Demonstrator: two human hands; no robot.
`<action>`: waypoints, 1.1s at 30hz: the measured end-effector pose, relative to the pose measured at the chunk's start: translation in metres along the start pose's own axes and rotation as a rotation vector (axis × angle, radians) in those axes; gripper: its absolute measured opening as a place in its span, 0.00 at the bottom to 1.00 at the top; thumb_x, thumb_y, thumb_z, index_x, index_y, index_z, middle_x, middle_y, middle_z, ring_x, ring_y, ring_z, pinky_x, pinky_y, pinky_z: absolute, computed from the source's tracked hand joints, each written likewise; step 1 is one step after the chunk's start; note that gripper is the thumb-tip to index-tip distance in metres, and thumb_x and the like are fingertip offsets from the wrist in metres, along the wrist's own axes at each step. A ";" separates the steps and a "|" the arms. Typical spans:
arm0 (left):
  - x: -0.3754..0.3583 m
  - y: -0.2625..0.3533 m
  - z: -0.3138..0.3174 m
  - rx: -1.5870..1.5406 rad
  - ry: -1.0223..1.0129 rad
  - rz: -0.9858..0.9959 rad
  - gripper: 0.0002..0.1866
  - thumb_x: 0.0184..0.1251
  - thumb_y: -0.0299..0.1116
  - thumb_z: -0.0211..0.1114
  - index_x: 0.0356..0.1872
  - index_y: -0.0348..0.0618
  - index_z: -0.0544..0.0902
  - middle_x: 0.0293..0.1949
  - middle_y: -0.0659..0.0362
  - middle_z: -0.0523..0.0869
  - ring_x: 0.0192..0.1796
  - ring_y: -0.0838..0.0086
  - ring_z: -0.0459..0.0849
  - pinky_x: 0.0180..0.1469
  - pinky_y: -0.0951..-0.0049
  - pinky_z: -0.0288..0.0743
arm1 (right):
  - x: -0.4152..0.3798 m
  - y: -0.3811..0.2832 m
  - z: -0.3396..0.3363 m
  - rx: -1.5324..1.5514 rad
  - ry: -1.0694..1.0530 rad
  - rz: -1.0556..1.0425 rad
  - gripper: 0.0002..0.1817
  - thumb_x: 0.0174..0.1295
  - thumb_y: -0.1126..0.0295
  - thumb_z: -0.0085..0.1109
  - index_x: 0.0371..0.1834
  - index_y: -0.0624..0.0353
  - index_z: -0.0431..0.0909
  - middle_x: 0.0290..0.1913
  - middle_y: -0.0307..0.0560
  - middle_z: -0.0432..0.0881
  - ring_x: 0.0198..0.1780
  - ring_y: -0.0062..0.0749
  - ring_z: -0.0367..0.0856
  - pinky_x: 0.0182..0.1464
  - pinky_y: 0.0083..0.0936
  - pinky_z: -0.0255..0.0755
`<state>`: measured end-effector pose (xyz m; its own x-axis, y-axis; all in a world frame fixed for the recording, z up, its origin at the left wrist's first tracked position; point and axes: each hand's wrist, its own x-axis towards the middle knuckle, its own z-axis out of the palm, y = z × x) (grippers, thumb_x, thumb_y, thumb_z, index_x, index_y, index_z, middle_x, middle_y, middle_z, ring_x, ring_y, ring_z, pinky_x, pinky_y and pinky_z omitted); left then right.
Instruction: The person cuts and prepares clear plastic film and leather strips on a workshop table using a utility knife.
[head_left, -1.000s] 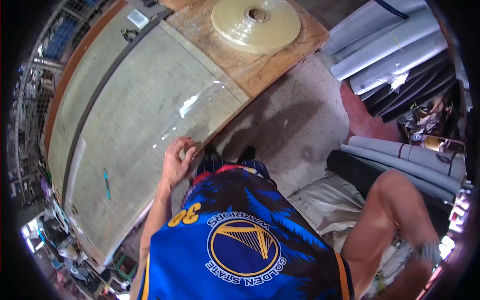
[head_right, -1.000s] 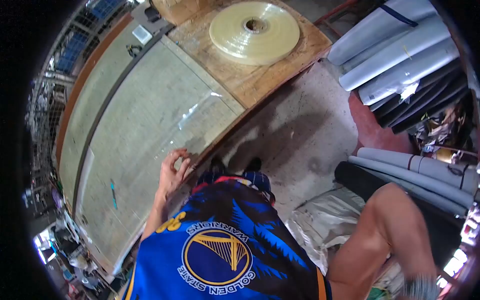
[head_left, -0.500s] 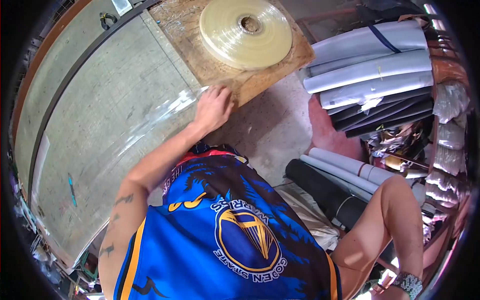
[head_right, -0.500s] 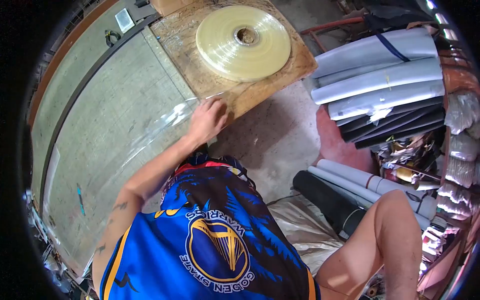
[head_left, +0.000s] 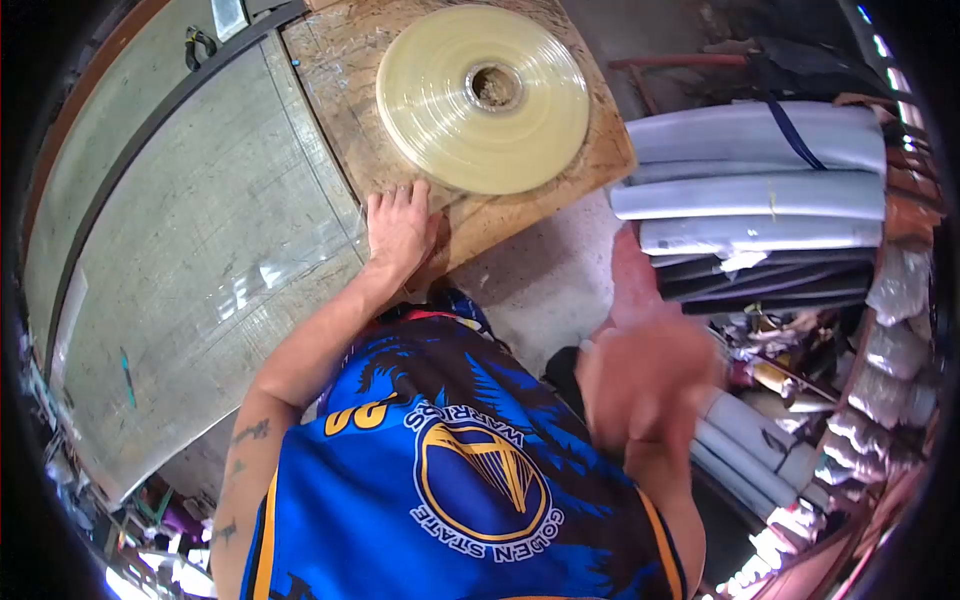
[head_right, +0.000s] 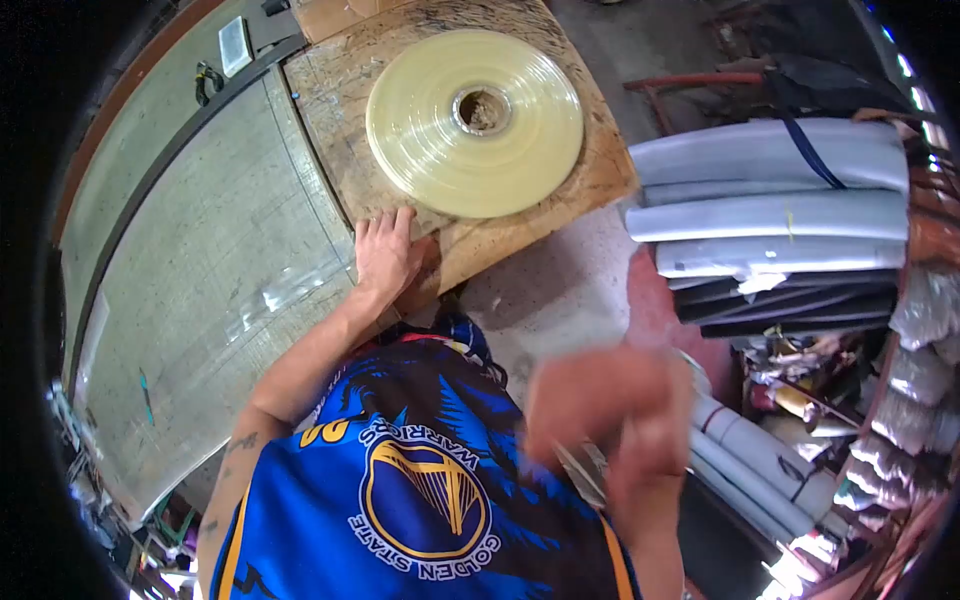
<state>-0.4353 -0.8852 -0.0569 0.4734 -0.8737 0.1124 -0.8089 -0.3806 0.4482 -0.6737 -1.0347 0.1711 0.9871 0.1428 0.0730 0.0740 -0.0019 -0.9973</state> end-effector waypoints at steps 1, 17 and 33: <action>0.002 -0.002 0.007 0.000 -0.049 -0.011 0.16 0.58 0.37 0.72 0.46 0.45 0.81 0.40 0.50 0.85 0.47 0.53 0.84 0.53 0.54 0.72 | -0.005 0.045 -0.011 0.169 0.157 0.097 0.22 0.77 0.63 0.50 0.68 0.66 0.72 0.50 0.55 0.85 0.50 0.36 0.85 0.57 0.31 0.76; 0.044 0.041 -0.081 -0.850 -0.542 0.114 0.06 0.65 0.31 0.74 0.40 0.43 0.88 0.41 0.57 0.89 0.46 0.63 0.84 0.52 0.62 0.78 | 0.050 0.216 -0.040 1.276 0.501 0.040 0.37 0.76 0.39 0.43 0.74 0.59 0.68 0.69 0.54 0.77 0.68 0.47 0.76 0.68 0.46 0.72; -0.051 -0.159 -0.198 -0.414 -0.038 -0.447 0.19 0.67 0.42 0.71 0.49 0.37 0.88 0.50 0.50 0.89 0.55 0.60 0.85 0.62 0.59 0.74 | 0.229 0.088 -0.216 0.911 0.579 -0.164 0.13 0.73 0.68 0.60 0.53 0.65 0.79 0.42 0.47 0.86 0.38 0.26 0.83 0.40 0.23 0.80</action>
<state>-0.2618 -0.7202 0.0419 0.7165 -0.6699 -0.1946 -0.3285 -0.5702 0.7530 -0.4108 -1.2159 0.1028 0.9099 -0.4132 -0.0369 0.3130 0.7423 -0.5925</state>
